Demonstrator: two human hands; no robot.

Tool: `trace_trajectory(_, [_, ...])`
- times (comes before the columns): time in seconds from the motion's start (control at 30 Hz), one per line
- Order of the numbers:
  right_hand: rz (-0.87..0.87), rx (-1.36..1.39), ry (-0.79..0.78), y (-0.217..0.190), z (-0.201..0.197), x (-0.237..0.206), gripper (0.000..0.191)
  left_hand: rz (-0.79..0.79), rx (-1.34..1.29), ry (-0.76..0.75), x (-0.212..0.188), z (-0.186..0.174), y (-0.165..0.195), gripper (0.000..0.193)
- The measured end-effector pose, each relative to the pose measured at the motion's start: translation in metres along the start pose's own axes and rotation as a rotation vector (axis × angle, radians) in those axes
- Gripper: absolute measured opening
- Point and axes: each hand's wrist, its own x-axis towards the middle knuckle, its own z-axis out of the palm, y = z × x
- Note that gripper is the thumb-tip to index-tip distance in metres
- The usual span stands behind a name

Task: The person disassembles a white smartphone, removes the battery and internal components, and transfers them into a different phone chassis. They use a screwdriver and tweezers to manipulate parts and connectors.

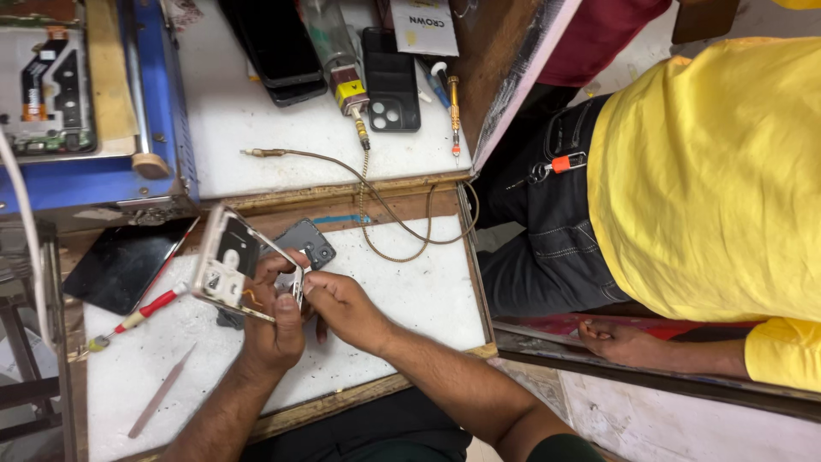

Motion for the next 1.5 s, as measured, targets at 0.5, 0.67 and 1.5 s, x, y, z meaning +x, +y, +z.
trace_trajectory(0.5, [0.032,0.117,0.013,-0.008,-0.005,0.008,0.033,-0.041,-0.155,0.084,0.005,0.002,-0.001,0.052])
trace_trajectory(0.67, [0.000,0.026,-0.082,-0.012,-0.005,0.005,0.026,-0.083,-0.214,0.063,0.004,0.000,0.001,0.056])
trace_trajectory(1.5, [-0.018,0.297,-0.038,0.000,0.003,0.006,0.032,0.053,-0.059,0.038,-0.002,0.015,-0.005,0.043])
